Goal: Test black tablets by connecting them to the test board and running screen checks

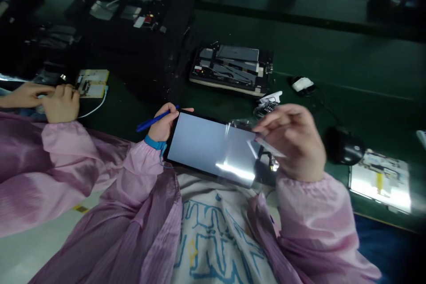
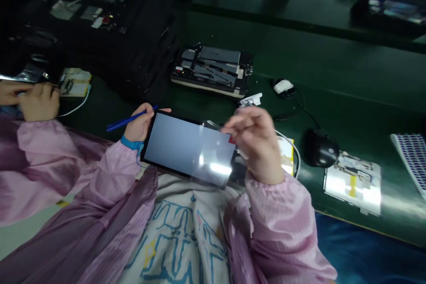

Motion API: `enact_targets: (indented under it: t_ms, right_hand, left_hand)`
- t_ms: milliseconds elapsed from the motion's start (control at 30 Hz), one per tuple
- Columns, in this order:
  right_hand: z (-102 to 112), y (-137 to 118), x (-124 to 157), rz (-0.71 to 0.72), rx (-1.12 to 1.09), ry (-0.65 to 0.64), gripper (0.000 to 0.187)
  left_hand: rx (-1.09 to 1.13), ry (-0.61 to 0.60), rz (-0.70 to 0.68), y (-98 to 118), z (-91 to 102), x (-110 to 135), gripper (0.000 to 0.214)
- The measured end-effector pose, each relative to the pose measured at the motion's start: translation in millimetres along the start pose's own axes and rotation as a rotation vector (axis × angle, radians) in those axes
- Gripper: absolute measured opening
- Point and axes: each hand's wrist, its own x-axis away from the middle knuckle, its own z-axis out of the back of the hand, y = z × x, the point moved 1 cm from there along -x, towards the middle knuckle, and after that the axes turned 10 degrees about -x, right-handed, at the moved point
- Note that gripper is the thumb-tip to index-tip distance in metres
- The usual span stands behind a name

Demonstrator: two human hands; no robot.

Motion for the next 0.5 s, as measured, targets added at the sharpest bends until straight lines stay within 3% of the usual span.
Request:
enact_targets:
  t_ms: [100,200,267,400,500]
  right_hand:
    - [-27.5,8.1,11.6,0.041,0.262,-0.283,0.049]
    - [-52.9,17.4,20.1,0.216,0.735,-0.331,0.060]
    - [-67.2,25.3,23.6,0.279,0.974,-0.392,0.058]
    - [-79.2,38.3,27.7,0.236,1.211,-0.620,0.048]
    - [-67.8,35.3,30.2,0.241,1.228,-0.602,0.022]
  left_hand:
    - [-0.009,-0.002,0.004,0.6,0.8,0.3,0.027]
    - [-0.007,0.021,0.019,1.6,0.7,-0.5,0.027]
    - [0.001,0.035,0.035,2.4,0.1,-1.6,0.027]
    - [0.006,0.043,0.063,3.8,-1.3,-3.6,0.026]
    - [-0.012,0.056,0.057,4.8,-2.2,-4.1,0.025]
